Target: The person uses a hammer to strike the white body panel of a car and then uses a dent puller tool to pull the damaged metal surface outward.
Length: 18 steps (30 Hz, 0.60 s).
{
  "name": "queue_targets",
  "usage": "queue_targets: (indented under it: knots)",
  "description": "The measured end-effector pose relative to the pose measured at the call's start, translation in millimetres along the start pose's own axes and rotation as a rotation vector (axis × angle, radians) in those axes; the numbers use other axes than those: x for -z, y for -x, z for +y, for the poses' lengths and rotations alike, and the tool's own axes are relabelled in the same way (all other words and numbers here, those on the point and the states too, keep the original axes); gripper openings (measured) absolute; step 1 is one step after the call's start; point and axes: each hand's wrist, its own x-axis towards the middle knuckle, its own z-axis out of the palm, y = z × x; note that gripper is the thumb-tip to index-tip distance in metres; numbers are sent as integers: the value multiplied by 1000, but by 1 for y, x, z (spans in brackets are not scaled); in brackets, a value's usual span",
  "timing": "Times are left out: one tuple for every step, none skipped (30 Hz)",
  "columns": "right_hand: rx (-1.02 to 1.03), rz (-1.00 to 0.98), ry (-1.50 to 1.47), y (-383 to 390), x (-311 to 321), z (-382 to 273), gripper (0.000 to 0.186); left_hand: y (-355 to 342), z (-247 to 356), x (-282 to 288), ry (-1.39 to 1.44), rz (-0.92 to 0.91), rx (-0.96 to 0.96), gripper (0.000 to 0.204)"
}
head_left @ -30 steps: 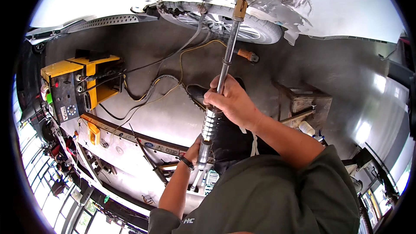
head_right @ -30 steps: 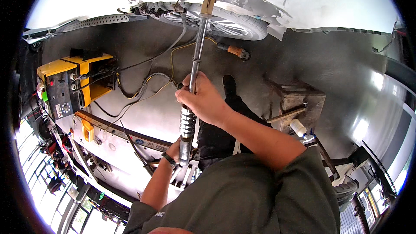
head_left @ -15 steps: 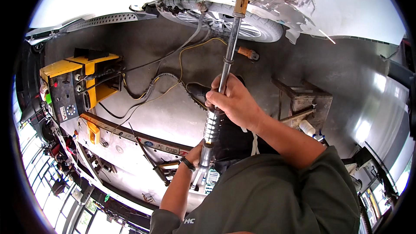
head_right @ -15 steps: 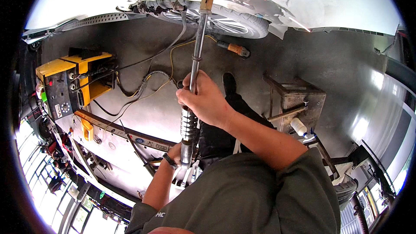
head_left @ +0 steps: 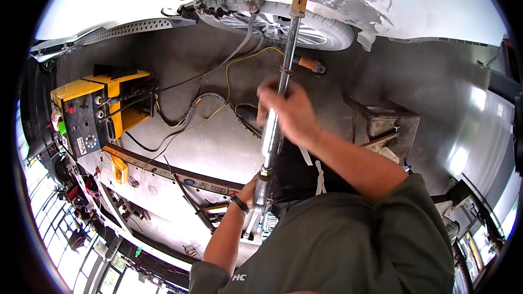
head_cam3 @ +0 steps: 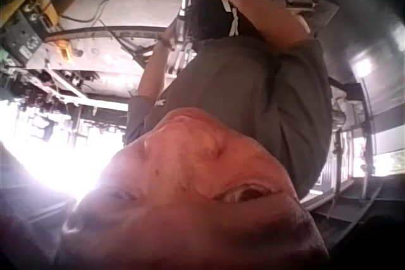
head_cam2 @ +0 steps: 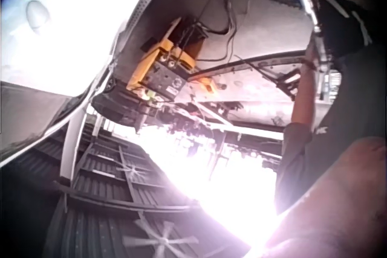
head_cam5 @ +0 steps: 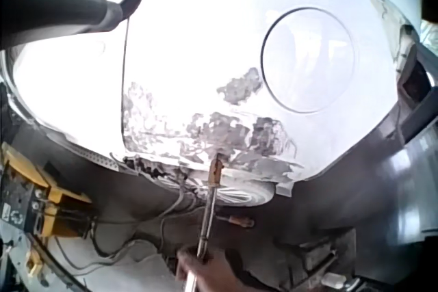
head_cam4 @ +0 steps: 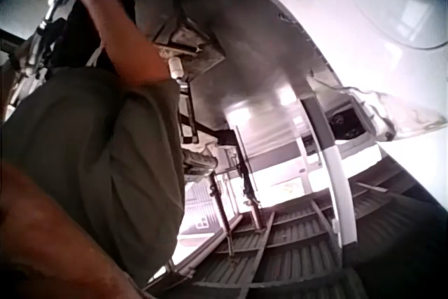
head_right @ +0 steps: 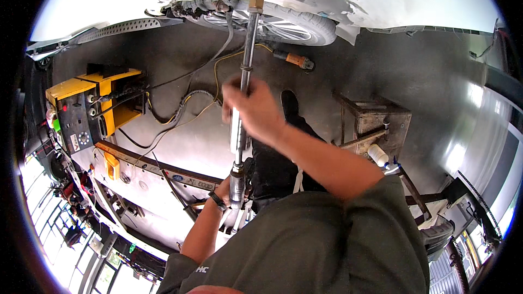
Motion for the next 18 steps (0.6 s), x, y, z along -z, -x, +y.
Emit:
queue_targets:
  knots:
    - [-8, -54, -11, 12, 2, 28, 19, -2, 0, 1, 40, -48, 52, 48]
    - [-35, 2, -56, 28, -3, 43, 16, 3, 5, -14, 57, -22, 23, 40]
    - [3, -23, -36, 28, -3, 47, 15, 4, 4, -17, 60, -22, 22, 40]
    - [-12, -31, -41, 28, -4, 43, 14, 5, 5, -20, 62, -1, 5, 39]
    - [-27, -38, -47, 29, -4, 39, 13, 6, 7, -23, 64, 20, -12, 39]
    - [-27, -39, -49, 26, 0, 39, 13, 7, 9, -27, 64, 22, -13, 39]
    - [-61, -96, -9, 22, 4, 37, 15, 14, 15, -37, 58, 112, -71, 38]
    - [-95, -152, 30, 18, 6, 35, 17, 19, 19, -43, 51, 203, -129, 38]
    - [-94, -153, 27, 15, 8, 34, 17, 3, 0, -11, -42, 313, -320, 39]
    - [-65, -113, 52, 12, 4, 26, 21, -4, -17, 10, -39, 318, -324, 39]
    - [-34, -62, 78, 9, 4, 17, 25, -4, -23, 12, -267, 606, -703, 53]
    - [-62, -84, 133, 6, 6, 4, 36, -6, -25, 15, -151, 709, -847, 68]
    - [-62, -84, 133, 3, 5, -3, 36, 2, -20, 5, -52, 812, -997, 86]
    - [-59, -101, 91, 0, 5, -8, 39, -9, -27, 22, -458, 1031, -1092, 79]
    - [-57, -118, 49, -1, 5, -11, 41, -11, -23, 33, -555, 988, -1011, 63]
    - [-49, -120, 47, 1, 3, -13, 43, -13, -23, 45, -651, 945, -933, 49]
    - [-48, -125, 50, 5, 1, -15, 43, -9, -6, 45, -427, 659, -709, 34]
    - [-42, -117, 109, 11, -1, -16, 42, -10, 16, 45, -73, 266, -206, 23]
